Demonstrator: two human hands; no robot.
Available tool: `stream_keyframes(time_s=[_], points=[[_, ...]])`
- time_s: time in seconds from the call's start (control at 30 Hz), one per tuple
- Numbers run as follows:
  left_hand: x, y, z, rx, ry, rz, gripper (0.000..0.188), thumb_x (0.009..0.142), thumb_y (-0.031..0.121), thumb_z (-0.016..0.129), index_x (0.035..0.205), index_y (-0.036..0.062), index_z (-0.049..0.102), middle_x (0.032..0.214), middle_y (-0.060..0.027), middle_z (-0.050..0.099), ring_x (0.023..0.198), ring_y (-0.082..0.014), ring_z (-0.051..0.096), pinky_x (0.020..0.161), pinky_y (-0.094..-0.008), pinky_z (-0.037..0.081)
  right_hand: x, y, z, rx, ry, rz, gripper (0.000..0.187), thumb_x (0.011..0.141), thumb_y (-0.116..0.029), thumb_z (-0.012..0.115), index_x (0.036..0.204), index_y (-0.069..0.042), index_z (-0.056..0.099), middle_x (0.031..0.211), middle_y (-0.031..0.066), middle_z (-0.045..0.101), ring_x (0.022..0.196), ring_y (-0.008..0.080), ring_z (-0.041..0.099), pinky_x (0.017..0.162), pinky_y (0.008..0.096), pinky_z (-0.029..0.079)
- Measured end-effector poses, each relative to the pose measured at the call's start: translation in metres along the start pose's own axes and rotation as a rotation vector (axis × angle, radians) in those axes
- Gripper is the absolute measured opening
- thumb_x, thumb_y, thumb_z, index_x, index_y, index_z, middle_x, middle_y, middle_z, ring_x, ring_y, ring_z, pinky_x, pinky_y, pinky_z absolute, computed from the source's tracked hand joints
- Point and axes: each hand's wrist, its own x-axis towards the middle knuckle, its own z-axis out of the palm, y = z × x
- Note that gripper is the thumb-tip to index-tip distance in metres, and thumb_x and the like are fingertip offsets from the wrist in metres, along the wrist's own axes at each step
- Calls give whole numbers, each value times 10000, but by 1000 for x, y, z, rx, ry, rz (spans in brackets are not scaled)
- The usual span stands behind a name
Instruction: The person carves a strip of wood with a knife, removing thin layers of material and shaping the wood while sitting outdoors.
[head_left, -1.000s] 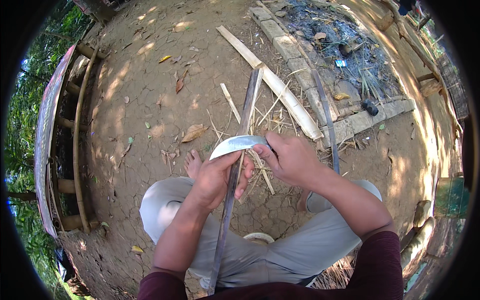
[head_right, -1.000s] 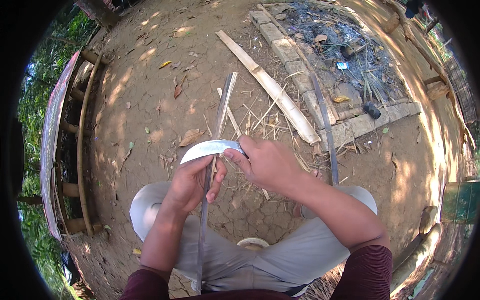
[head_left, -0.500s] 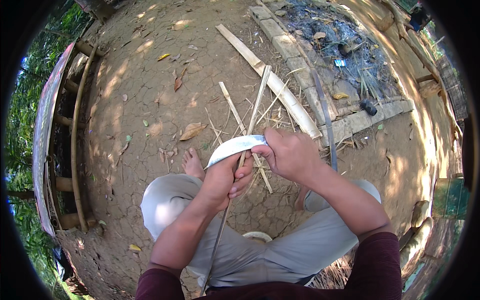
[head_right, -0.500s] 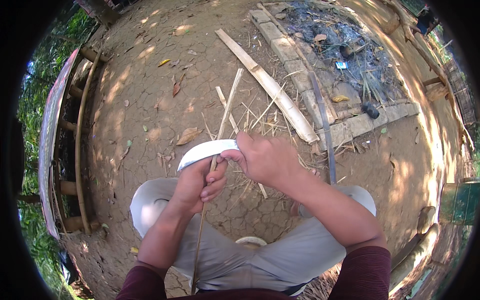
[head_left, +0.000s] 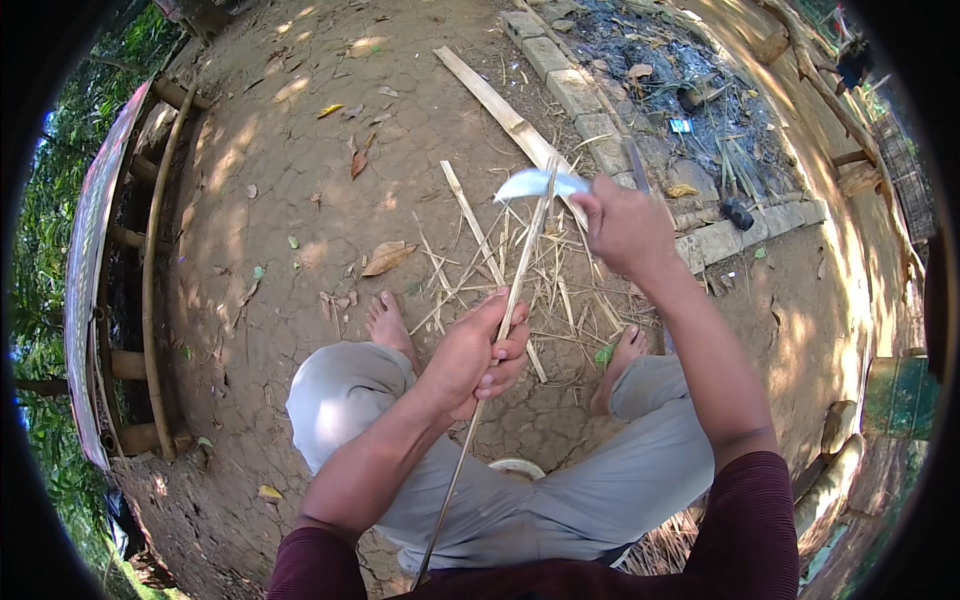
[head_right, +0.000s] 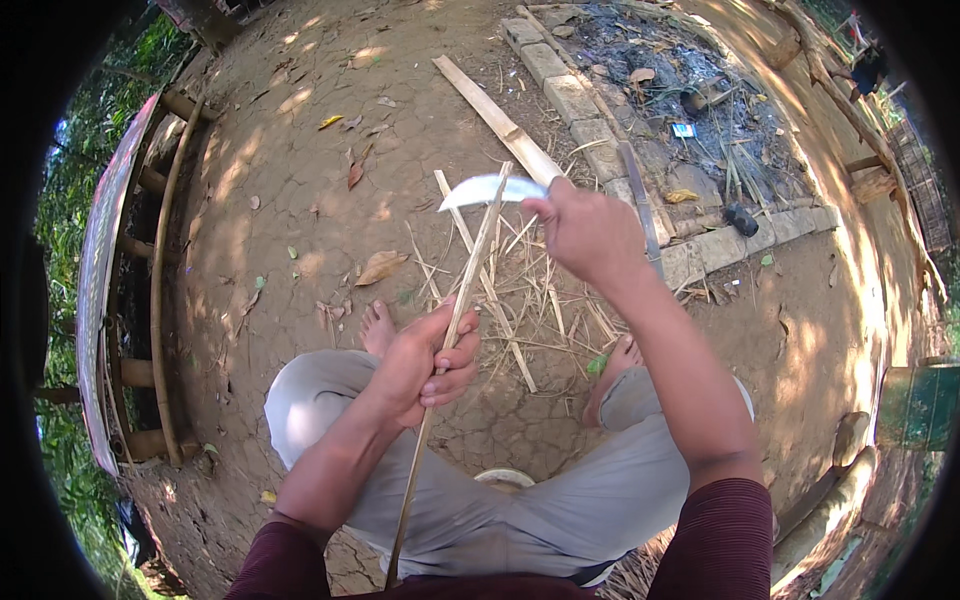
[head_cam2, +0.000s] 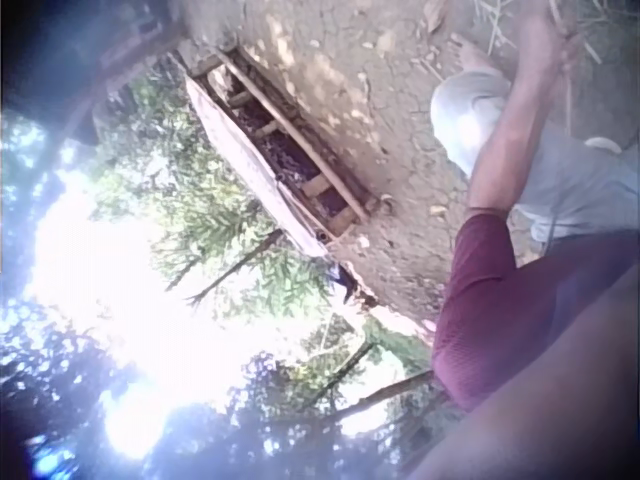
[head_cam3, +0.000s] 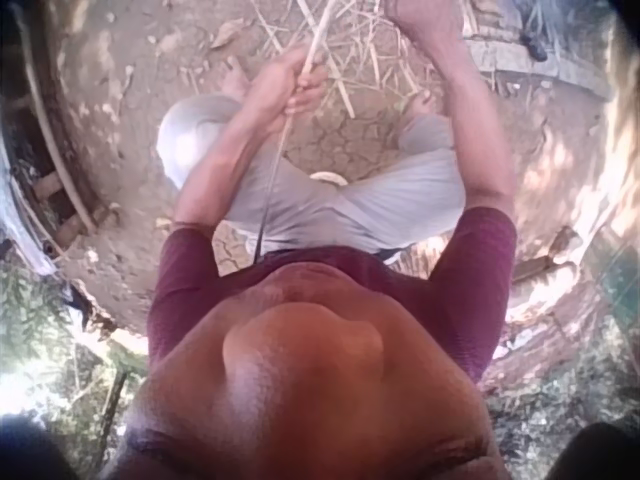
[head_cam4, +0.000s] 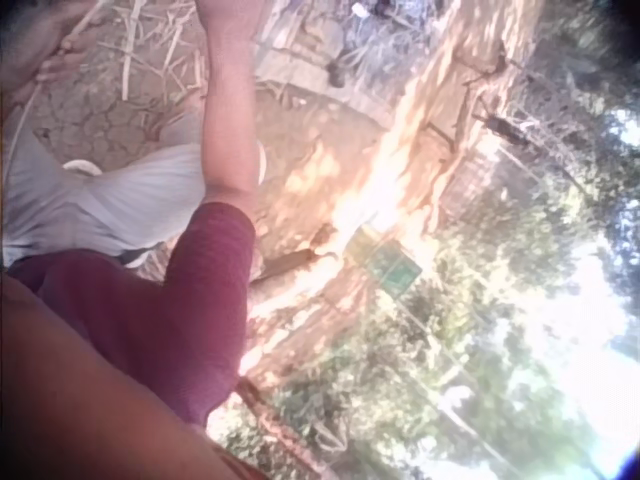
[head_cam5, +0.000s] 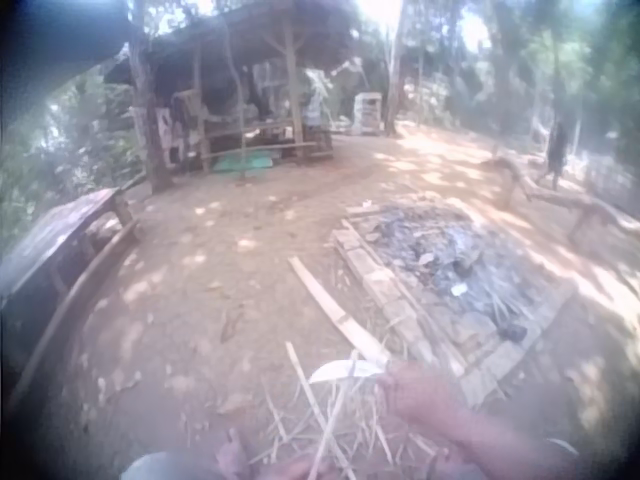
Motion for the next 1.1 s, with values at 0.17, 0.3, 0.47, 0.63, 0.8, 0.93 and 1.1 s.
stream_keyframes(time_s=[0.17, 0.3, 0.47, 0.63, 0.8, 0.93, 1.1], points=[[-17, -4, -15, 2, -5, 42, 440, 1049, 496, 239, 837, 141, 390, 531, 65, 311, 339, -52, 269, 285, -203, 222, 6, 91, -42, 192, 56, 452, 590, 1050, -475, 346, 876, 11, 630, 631, 208, 606, 602, 383, 610, 586, 489, 447], [-2, 14, -10, -43, -47, 49, 432, 1031, 517, 304, 838, 136, 373, 537, 56, 306, 348, -66, 284, 304, -221, 243, -39, -27, -31, 334, -247, 195, 506, 1032, -471, 417, 814, -35, 553, 604, 179, 593, 560, 393, 605, 540, 498, 467], [7, -9, 13, 240, 59, 171, 378, 1038, 450, 408, 852, 121, 408, 576, 45, 326, 372, -60, 271, 335, -226, 217, -59, -56, -36, 332, -243, -20, 453, 1009, -433, 484, 810, -32, 551, 556, 183, 590, 512, 395, 618, 460, 485, 479], [11, -24, 26, 506, 295, 267, 346, 1074, 401, 364, 896, 111, 423, 619, 36, 305, 437, -57, 244, 384, -237, 205, -50, -44, -29, 236, -141, -105, 451, 991, -452, 509, 800, -47, 559, 537, 167, 594, 486, 369, 623, 458, 485, 485], [3, -20, 34, 364, 147, 126, 357, 1077, 415, 344, 872, 127, 396, 630, 42, 302, 461, -60, 239, 399, -235, 214, -10, 3, -15, 112, -63, 133, 510, 1014, -461, 448, 811, -20, 602, 562, 196, 602, 546, 393, 643, 506, 483, 507], [5, -25, 18, 326, 70, 88, 362, 1076, 420, 338, 853, 137, 373, 618, 41, 291, 443, -57, 244, 382, -237, 210, 13, 99, -26, 6, 18, 462, 587, 1052, -456, 343, 861, 3, 654, 627, 232, 607, 606, 412, 639, 550, 501, 489], [13, 1, -19, 254, 55, 56, 363, 1075, 422, 312, 905, 114, 402, 609, 32, 313, 381, -64, 253, 349, -231, 211, -12, -16, -17, 414, -203, 233, 529, 1033, -460, 412, 831, -14, 612, 608, 221, 594, 550, 413, 601, 528, 520, 448]])
